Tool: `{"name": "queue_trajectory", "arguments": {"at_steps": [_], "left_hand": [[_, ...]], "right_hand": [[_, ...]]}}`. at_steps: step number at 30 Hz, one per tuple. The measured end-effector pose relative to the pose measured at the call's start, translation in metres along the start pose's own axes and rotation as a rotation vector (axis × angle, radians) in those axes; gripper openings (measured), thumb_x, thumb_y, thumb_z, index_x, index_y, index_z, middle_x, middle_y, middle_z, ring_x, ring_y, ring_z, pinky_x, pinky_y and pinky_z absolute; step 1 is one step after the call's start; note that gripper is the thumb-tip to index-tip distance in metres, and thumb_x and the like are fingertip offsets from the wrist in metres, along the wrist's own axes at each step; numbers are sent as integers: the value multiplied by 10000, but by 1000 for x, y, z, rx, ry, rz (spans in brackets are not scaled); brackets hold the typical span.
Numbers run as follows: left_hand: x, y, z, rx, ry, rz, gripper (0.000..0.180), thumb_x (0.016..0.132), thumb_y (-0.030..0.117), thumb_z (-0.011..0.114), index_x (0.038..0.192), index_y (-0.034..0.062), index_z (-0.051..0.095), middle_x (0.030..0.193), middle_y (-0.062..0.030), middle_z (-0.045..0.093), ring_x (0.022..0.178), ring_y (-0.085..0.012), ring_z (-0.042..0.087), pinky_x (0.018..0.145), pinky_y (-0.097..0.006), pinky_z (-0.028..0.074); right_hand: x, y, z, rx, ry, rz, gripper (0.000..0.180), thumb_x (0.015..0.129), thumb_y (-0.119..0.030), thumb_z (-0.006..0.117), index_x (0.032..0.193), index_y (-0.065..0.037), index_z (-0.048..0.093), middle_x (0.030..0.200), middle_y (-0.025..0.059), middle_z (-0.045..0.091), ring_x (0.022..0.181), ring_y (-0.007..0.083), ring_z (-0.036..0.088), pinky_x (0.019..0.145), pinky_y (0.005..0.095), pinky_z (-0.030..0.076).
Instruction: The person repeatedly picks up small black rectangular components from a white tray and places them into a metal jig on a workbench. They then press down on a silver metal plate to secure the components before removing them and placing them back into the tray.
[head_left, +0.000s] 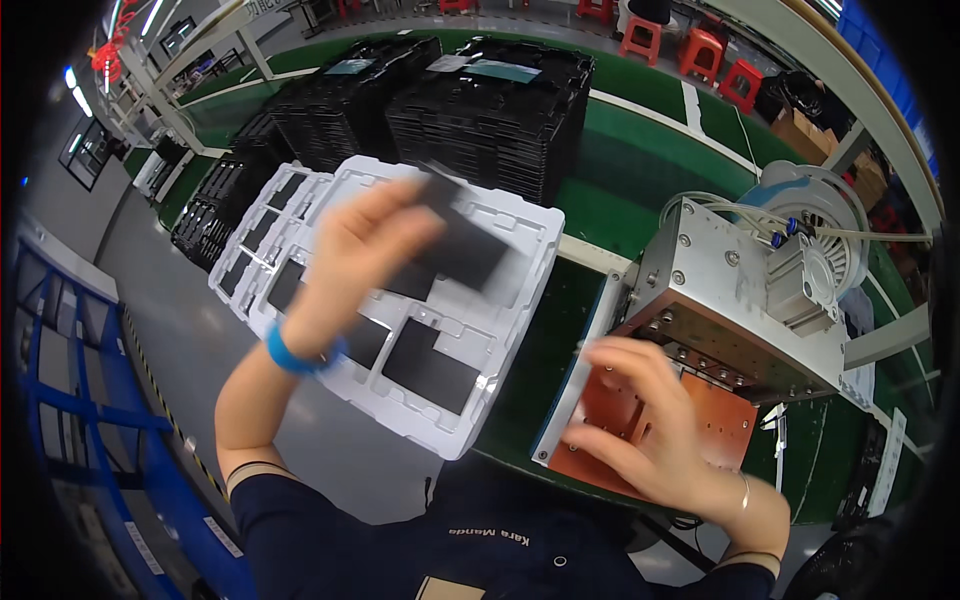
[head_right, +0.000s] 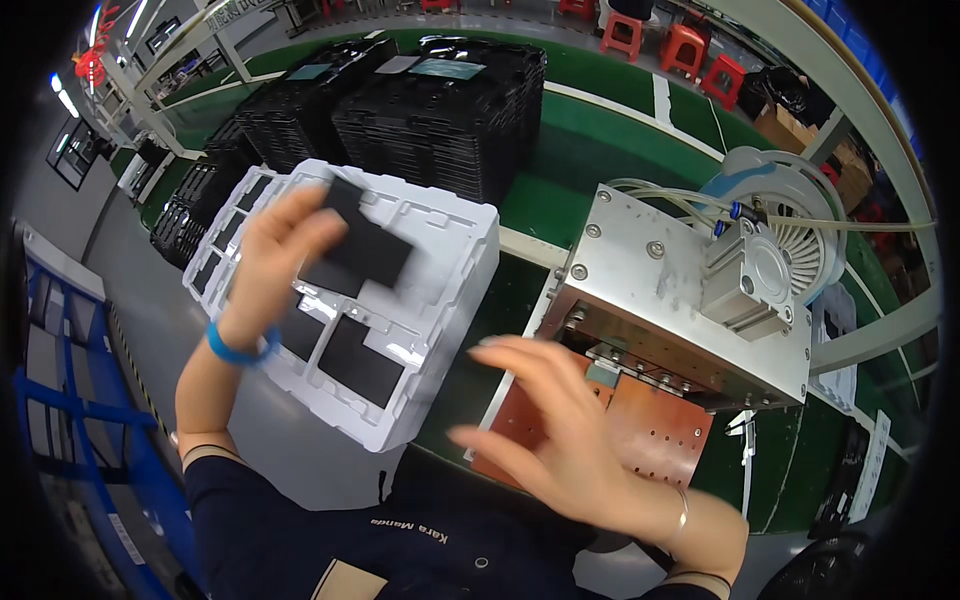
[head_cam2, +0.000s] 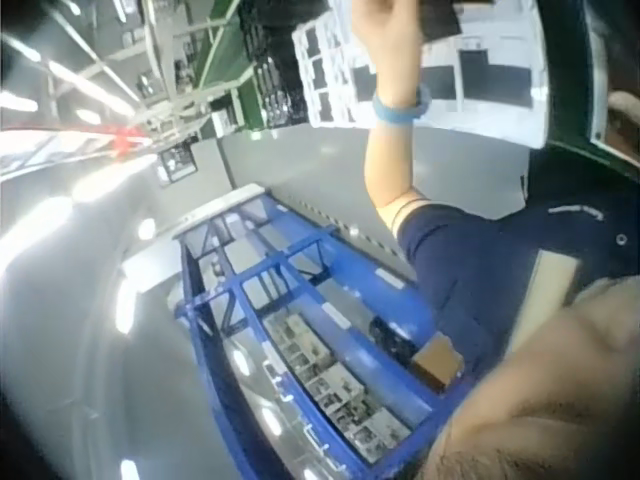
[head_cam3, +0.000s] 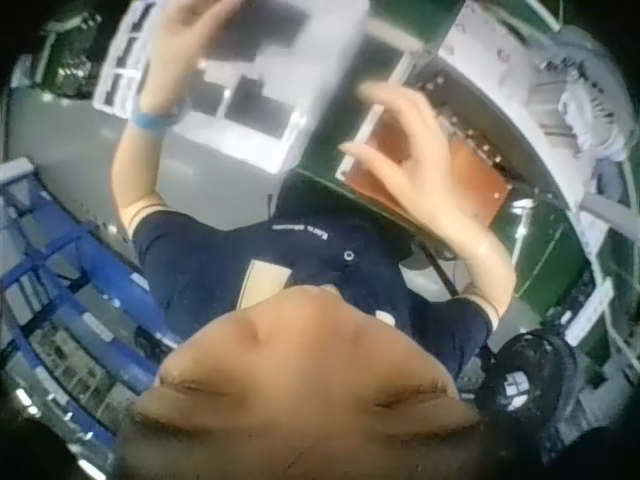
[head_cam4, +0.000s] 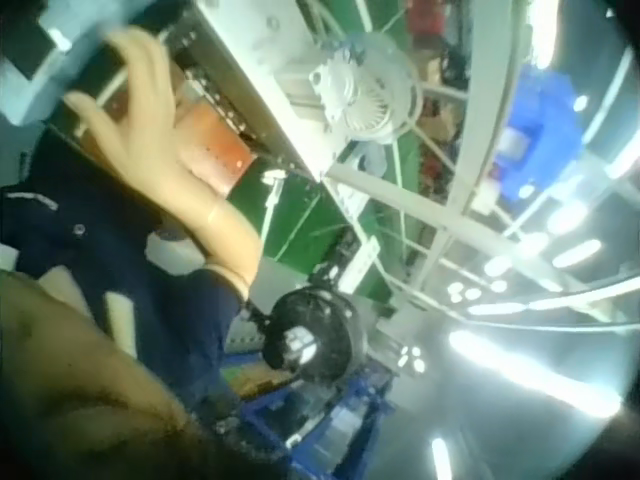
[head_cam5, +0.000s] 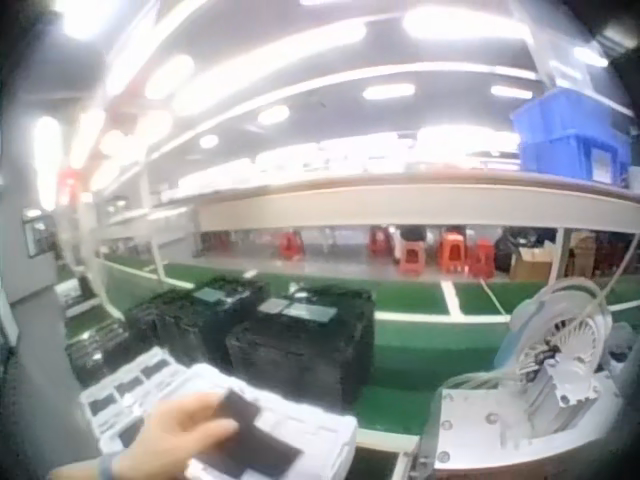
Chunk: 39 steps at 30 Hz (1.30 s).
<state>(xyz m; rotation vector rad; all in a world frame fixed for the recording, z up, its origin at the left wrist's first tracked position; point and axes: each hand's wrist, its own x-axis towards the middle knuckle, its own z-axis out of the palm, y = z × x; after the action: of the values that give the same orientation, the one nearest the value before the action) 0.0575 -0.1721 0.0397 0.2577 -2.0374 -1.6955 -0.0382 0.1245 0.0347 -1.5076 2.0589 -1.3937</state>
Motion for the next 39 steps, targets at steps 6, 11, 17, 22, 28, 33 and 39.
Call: {"name": "queue_trajectory", "arguments": {"at_steps": [6,11,17,22,28,33,39], "left_hand": [[43,-59,-170,465,299,-296,431,892,264,720,1239,19,649,938,-29,719,823,-55,643,629,-185,436],[58,-92,-149,1020,327,-96,356,823,250,760,1098,26,732,1076,-150,700,906,-271,651,842,-376,500],[35,-87,-136,1011,-6,143,396,886,269,695,1262,150,672,1451,-217,467,1346,-389,402,1111,-448,336],[42,-85,-139,1024,-191,56,361,946,278,623,1278,142,661,1477,-267,420,1380,-404,374,1154,-446,274],[34,-90,-164,1062,-21,162,368,919,211,667,1269,98,666,1480,-208,456,1386,-336,409,1142,-400,295],[32,-7,-88,1099,170,641,255,882,62,652,1127,28,714,1292,-158,617,1248,-318,547,1073,-446,395],[-9,45,86,949,-434,1049,241,765,244,772,972,126,739,1092,-91,677,1028,-296,652,1053,-559,363]], "right_hand": [[100,28,95,-120,-14,-315,417,827,-214,755,1179,-45,609,1158,134,612,1116,328,549,944,415,452],[135,43,139,-366,1,-221,368,815,-250,762,1089,-59,606,1105,102,619,1106,306,533,926,421,434],[140,33,142,-181,44,-169,184,821,-111,714,926,-57,572,942,100,610,933,308,592,785,407,468],[117,32,91,-67,188,-335,100,791,22,651,818,-27,568,761,113,594,705,308,618,622,377,492],[-36,-5,-37,6,207,138,354,763,12,779,1101,-41,688,1067,76,720,897,141,698,610,256,527],[-130,25,-83,247,342,757,287,807,40,742,1086,-10,700,1084,77,704,637,39,559,522,191,448],[-119,34,-56,-474,195,271,282,780,-89,773,1054,-55,719,993,62,628,857,247,561,734,337,462]]}}
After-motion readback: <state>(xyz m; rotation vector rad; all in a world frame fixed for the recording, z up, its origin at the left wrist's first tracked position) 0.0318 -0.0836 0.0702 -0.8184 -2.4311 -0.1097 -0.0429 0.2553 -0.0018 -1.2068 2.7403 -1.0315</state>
